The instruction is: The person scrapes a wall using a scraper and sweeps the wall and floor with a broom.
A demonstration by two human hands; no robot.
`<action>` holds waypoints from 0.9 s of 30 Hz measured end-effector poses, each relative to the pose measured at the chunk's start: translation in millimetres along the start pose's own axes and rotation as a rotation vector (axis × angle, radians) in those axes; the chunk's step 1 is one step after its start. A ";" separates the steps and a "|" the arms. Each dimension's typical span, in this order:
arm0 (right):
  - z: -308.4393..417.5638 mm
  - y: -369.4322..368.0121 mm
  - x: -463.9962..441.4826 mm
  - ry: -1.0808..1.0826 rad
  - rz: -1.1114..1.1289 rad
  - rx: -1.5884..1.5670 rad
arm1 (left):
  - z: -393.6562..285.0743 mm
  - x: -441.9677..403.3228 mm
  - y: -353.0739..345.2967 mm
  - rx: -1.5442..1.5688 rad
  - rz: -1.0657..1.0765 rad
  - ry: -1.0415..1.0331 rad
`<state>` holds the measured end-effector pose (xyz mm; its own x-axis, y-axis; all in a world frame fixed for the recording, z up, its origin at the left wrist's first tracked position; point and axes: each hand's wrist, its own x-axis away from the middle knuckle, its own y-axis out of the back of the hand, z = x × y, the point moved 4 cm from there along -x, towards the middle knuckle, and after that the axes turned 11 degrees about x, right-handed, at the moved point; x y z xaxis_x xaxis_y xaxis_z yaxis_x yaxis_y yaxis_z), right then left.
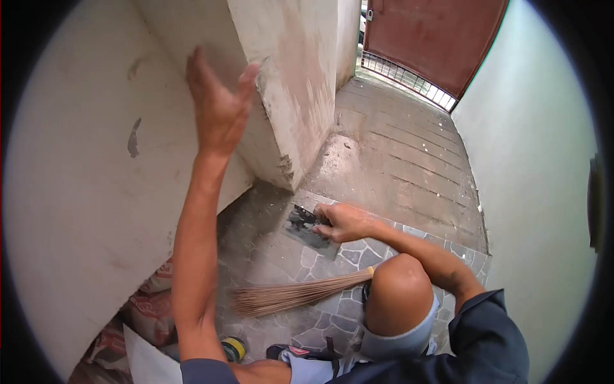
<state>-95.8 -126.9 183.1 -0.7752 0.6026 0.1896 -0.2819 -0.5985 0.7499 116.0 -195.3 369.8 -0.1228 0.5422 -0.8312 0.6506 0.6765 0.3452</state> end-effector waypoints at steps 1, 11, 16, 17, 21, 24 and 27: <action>-5.7 -12.7 2.5 -0.025 0.030 -0.133 | 1.7 3.0 -17.0 -0.076 -0.033 -0.024; -33.4 -31.7 25.6 -0.088 -0.010 -1.179 | 42.1 85.1 -53.9 -0.218 0.094 0.113; -33.6 67.0 11.5 -0.037 -0.591 -0.596 | 63.3 100.7 -51.7 -0.311 0.175 0.010; -29.3 86.3 2.7 0.019 -0.742 -0.549 | 60.2 101.7 -46.2 -0.330 0.196 -0.021; 28.1 170.8 -8.6 0.064 -1.016 -0.167 | 45.1 89.3 -24.8 -0.345 0.157 0.047; 62.5 212.0 -37.2 0.246 -1.224 -0.246 | 44.5 97.3 -30.1 -0.343 0.173 0.160; 99.1 226.6 -46.4 0.333 -1.254 -0.146 | 65.8 130.5 -60.9 -0.333 0.226 0.338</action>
<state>-67.7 -238.2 407.0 -0.0374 0.6423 -0.7655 -0.9528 0.2081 0.2211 109.6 -198.5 211.7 -0.2776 0.7864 -0.5519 0.4223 0.6158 0.6651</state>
